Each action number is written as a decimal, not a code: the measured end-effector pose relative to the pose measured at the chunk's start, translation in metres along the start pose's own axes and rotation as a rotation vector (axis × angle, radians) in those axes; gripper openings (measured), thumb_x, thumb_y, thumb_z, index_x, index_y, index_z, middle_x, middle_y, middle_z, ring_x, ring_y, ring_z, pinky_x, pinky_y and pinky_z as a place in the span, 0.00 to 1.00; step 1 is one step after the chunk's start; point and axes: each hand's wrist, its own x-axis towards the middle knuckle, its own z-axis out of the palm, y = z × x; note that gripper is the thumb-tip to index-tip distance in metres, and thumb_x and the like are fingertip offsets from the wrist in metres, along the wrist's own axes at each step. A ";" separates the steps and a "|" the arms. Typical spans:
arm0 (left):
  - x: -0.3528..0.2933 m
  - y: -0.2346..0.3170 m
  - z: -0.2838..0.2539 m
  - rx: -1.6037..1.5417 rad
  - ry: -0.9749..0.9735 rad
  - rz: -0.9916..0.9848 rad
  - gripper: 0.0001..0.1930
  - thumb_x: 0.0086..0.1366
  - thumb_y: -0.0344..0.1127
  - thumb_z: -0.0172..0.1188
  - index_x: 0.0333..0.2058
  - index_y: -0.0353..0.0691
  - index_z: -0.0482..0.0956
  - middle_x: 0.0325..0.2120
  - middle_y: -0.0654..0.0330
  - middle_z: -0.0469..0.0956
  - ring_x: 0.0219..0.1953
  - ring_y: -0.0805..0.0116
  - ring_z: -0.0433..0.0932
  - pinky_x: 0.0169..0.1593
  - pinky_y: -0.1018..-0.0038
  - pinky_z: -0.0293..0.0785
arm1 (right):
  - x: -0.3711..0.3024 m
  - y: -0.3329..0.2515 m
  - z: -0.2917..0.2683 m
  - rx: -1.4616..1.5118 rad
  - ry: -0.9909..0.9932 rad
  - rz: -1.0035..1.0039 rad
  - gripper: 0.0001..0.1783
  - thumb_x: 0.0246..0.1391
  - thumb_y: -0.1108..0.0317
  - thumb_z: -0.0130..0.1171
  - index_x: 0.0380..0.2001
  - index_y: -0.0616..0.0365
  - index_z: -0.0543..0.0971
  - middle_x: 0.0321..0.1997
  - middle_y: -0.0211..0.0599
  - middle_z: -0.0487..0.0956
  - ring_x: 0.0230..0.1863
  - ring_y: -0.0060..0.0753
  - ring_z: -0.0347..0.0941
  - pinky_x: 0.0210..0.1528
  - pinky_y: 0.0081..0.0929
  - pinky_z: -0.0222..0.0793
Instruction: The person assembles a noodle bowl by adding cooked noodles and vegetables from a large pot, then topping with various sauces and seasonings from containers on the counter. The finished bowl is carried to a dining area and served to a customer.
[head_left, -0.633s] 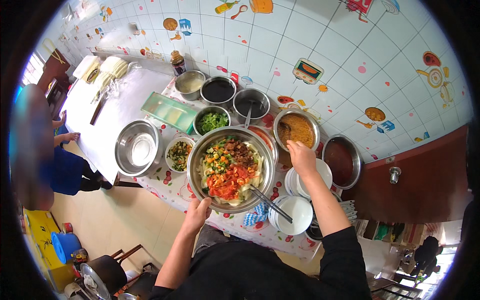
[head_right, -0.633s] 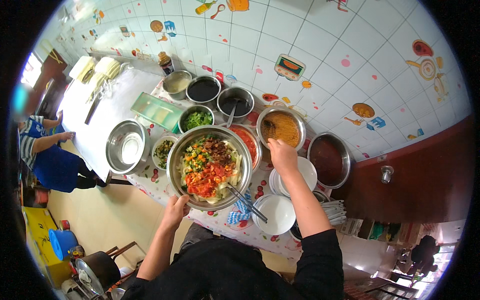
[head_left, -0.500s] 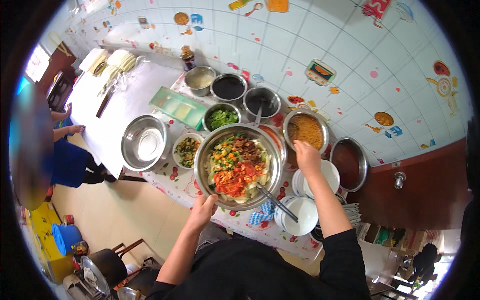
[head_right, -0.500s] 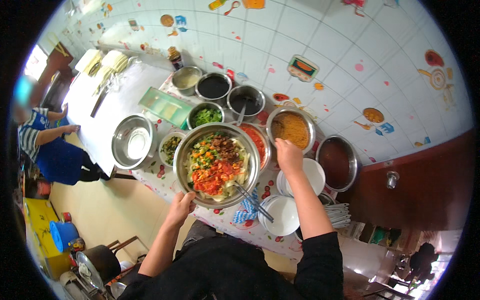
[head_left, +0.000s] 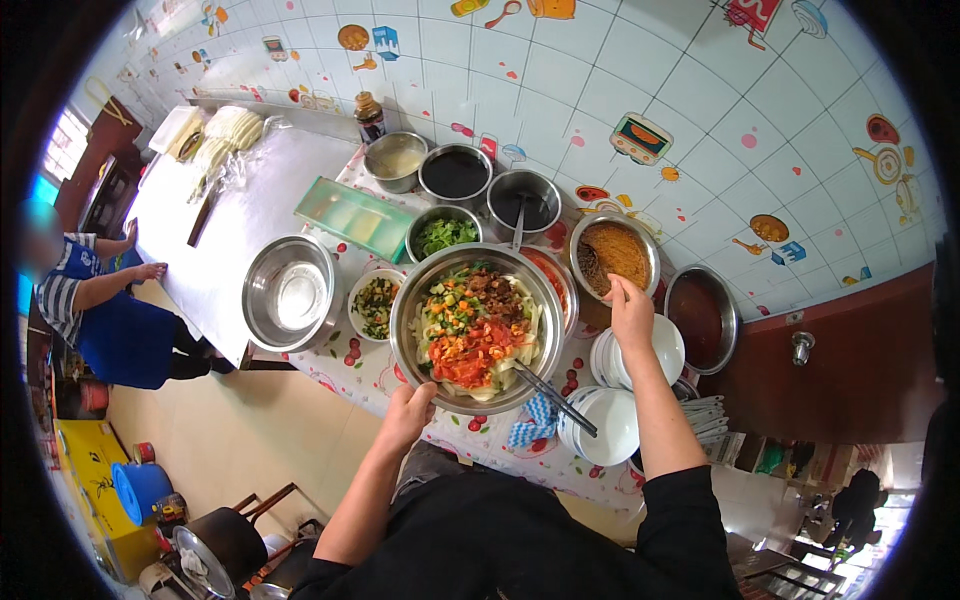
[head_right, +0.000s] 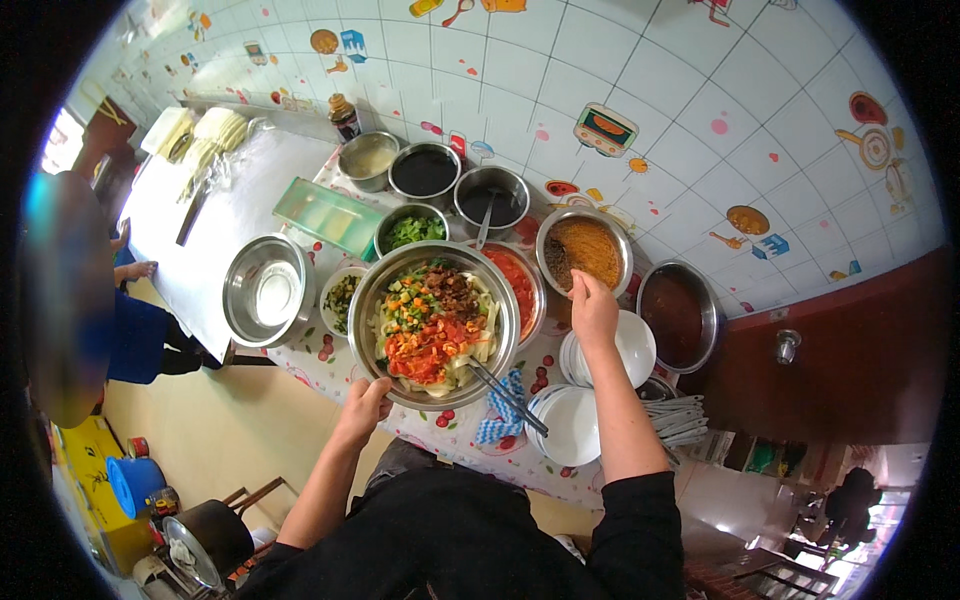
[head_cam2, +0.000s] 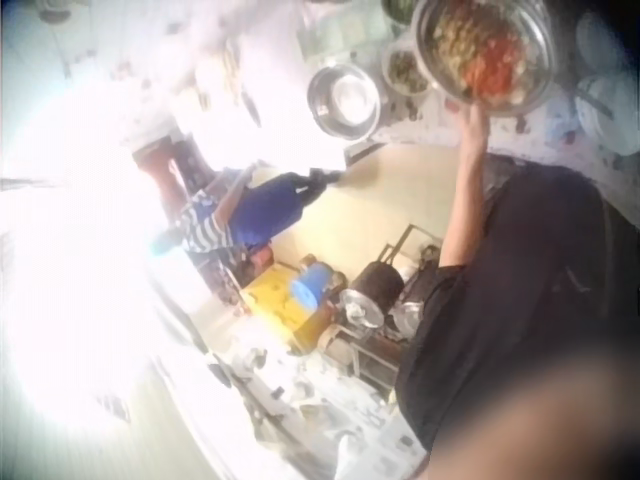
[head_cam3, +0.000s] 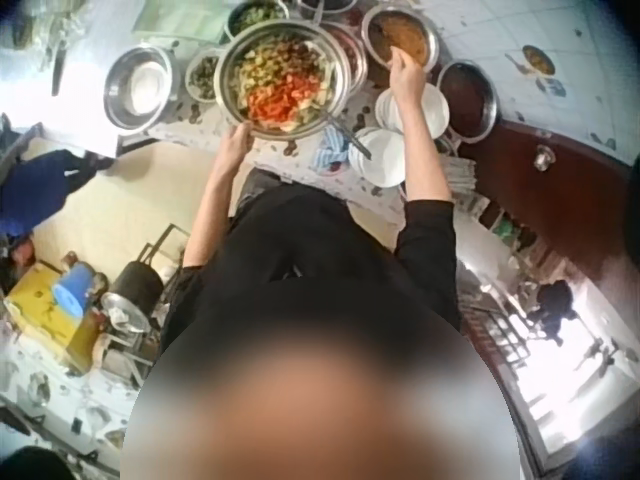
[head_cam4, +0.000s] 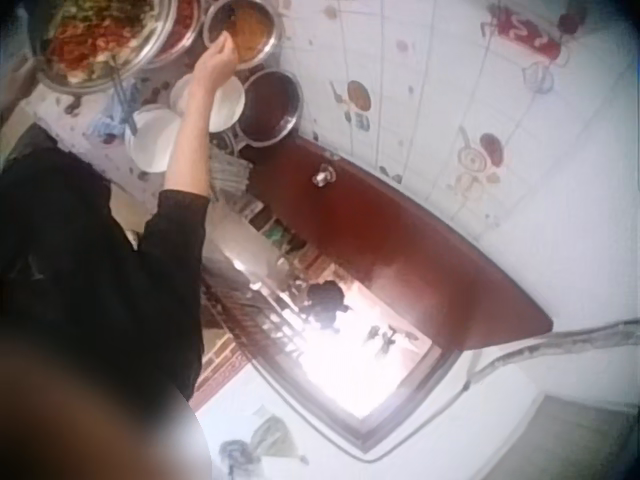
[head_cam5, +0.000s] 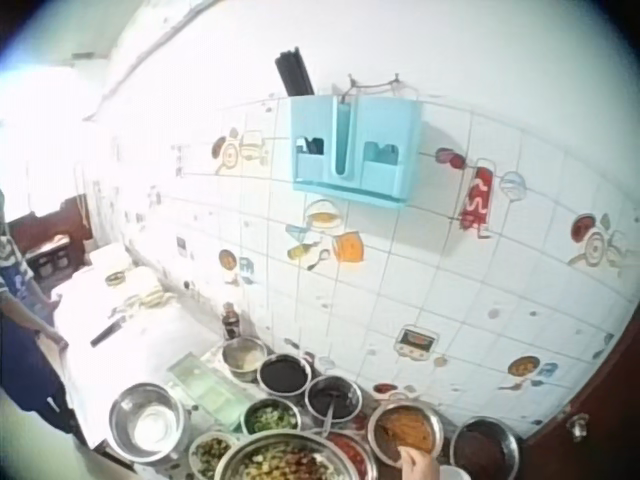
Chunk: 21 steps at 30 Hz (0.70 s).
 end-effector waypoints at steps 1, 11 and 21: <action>0.001 -0.001 0.000 0.004 0.018 0.012 0.14 0.61 0.38 0.50 0.19 0.38 0.68 0.12 0.72 0.57 0.13 0.80 0.52 0.18 0.78 0.46 | -0.001 -0.001 -0.002 0.011 0.008 0.014 0.17 0.60 0.60 0.47 0.39 0.60 0.79 0.25 0.40 0.79 0.30 0.39 0.76 0.36 0.32 0.69; 0.002 0.005 0.001 0.070 -0.031 0.047 0.14 0.63 0.36 0.48 0.19 0.38 0.67 0.11 0.71 0.59 0.13 0.80 0.53 0.18 0.78 0.48 | -0.002 0.001 -0.011 0.363 0.030 0.286 0.17 0.61 0.60 0.47 0.41 0.61 0.79 0.21 0.33 0.78 0.15 0.19 0.65 0.21 0.21 0.62; 0.003 0.000 0.006 0.048 -0.023 0.046 0.14 0.63 0.35 0.47 0.18 0.40 0.67 0.11 0.73 0.56 0.11 0.82 0.51 0.16 0.78 0.44 | -0.002 0.002 -0.022 0.842 0.139 0.539 0.17 0.61 0.61 0.48 0.42 0.64 0.76 0.23 0.38 0.77 0.12 0.14 0.59 0.12 0.14 0.50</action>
